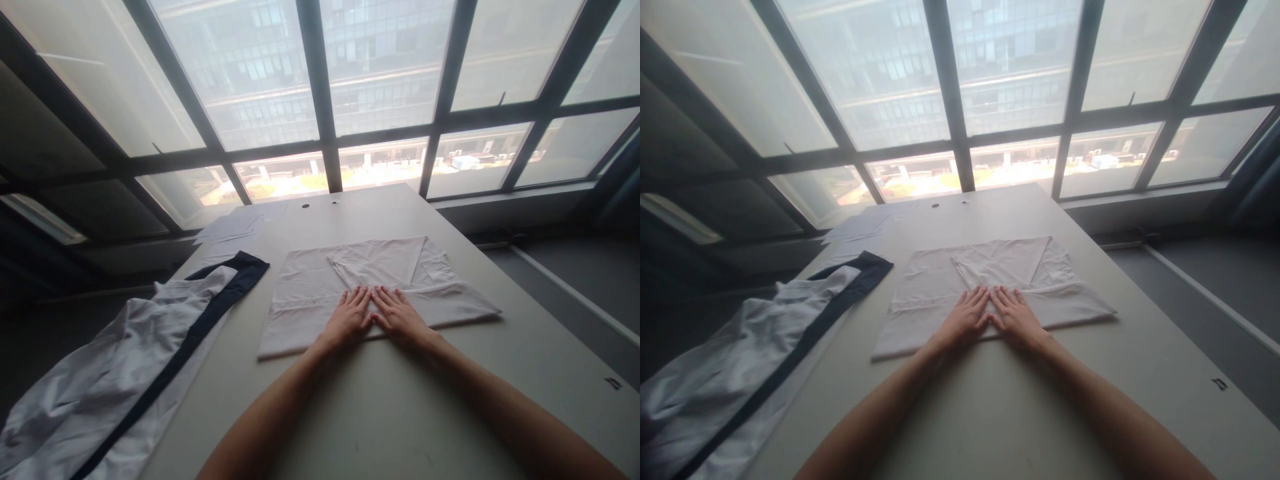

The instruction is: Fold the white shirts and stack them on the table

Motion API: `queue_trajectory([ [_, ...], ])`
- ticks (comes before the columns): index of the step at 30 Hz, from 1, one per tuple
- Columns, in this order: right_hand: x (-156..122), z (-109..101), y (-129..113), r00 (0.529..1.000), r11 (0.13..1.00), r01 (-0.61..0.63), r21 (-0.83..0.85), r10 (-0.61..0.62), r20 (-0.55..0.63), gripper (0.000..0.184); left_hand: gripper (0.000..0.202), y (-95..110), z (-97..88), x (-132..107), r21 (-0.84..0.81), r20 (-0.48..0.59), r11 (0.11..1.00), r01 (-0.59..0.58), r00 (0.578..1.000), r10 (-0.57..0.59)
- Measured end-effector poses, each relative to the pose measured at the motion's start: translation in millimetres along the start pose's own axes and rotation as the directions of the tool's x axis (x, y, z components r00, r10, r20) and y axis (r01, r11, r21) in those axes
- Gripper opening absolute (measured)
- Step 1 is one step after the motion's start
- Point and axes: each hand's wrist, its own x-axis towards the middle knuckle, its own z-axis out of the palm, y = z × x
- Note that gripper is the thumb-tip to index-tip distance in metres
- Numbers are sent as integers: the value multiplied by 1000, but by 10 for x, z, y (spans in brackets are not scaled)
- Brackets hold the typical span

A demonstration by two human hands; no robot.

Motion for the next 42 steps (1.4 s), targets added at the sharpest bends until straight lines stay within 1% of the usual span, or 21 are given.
queue_trajectory([
  [6,-2,-36,-19,1000,1000,-10,-11,10,21,68,65,4,-3,-2,-15,-11,1000,0,1000,0],
  [26,0,38,23,1000,1000,0,8,0,-14,69,67,16,-25,1,-41,-15,999,13,1000,-14],
  [30,2,41,25,1000,1000,1,0,-1,-8,70,66,10,3,-9,1,-15,1000,10,1000,-10],
  [33,8,44,26,1000,1000,1,-6,-1,-1,71,65,16,55,-44,82,-72,996,33,997,-27],
  [36,11,41,24,1000,1000,3,-5,-3,0,71,65,36,98,-79,135,-123,986,95,989,-78],
  [39,10,32,19,1000,1000,6,6,-6,-2,70,66,49,103,-88,118,-89,985,127,989,-117],
  [42,7,26,15,1000,1000,5,17,-4,-7,70,68,38,88,-81,74,-53,989,128,991,-124],
])
